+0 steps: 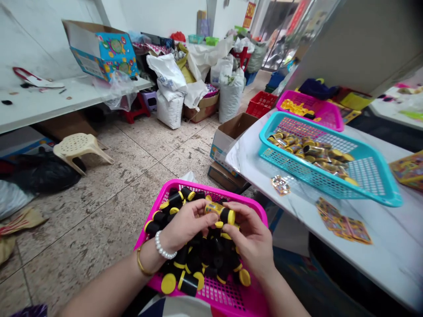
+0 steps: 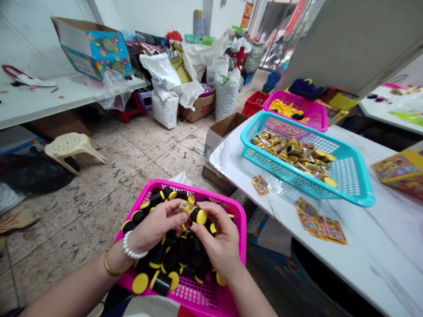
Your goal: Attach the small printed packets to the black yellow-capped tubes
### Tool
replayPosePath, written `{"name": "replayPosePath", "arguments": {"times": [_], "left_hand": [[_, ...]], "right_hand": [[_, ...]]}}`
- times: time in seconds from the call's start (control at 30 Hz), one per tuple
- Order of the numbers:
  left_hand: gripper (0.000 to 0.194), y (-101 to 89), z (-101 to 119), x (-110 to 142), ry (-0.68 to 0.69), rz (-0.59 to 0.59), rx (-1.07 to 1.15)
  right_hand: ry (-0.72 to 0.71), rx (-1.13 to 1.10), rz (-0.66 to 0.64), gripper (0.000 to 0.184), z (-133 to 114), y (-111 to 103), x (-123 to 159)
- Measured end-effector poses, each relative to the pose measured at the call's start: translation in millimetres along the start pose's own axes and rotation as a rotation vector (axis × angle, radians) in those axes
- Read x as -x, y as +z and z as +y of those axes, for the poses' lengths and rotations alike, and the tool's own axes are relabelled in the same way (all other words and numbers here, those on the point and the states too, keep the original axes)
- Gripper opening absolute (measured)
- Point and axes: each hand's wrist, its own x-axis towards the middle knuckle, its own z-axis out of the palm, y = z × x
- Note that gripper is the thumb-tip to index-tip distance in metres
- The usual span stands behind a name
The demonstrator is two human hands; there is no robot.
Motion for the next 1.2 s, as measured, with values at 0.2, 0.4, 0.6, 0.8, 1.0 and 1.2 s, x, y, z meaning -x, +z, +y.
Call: {"name": "replayPosePath", "arguments": {"times": [0.2, 0.4, 0.6, 0.8, 1.0, 1.2], "left_hand": [[0.031, 2.0, -9, -1, -0.057, -0.063, -0.050], [0.039, 2.7, -9, -7, -0.119, -0.141, -0.075], [0.030, 6.0, -20, -5, 0.023, -0.082, -0.248], [0.050, 5.0, -23, -3, -0.016, -0.134, -0.202], [0.025, 8.3, -32, -6, 0.127, -0.035, -0.296], [0.043, 0.8, -26, -10, 0.005, -0.090, -0.246]], "right_hand": [[-0.147, 0.385, -0.125, 0.031, 1, -7, 3], [-0.265, 0.486, -0.089, 0.032, 0, -15, 4], [0.076, 0.103, -0.017, 0.023, 13, -9, 13], [0.091, 0.106, 0.009, 0.022, 18, -13, 17], [0.307, -0.053, 0.034, 0.019, 22, -6, 16], [0.385, -0.153, 0.001, 0.032, 12, -10, 14]]}}
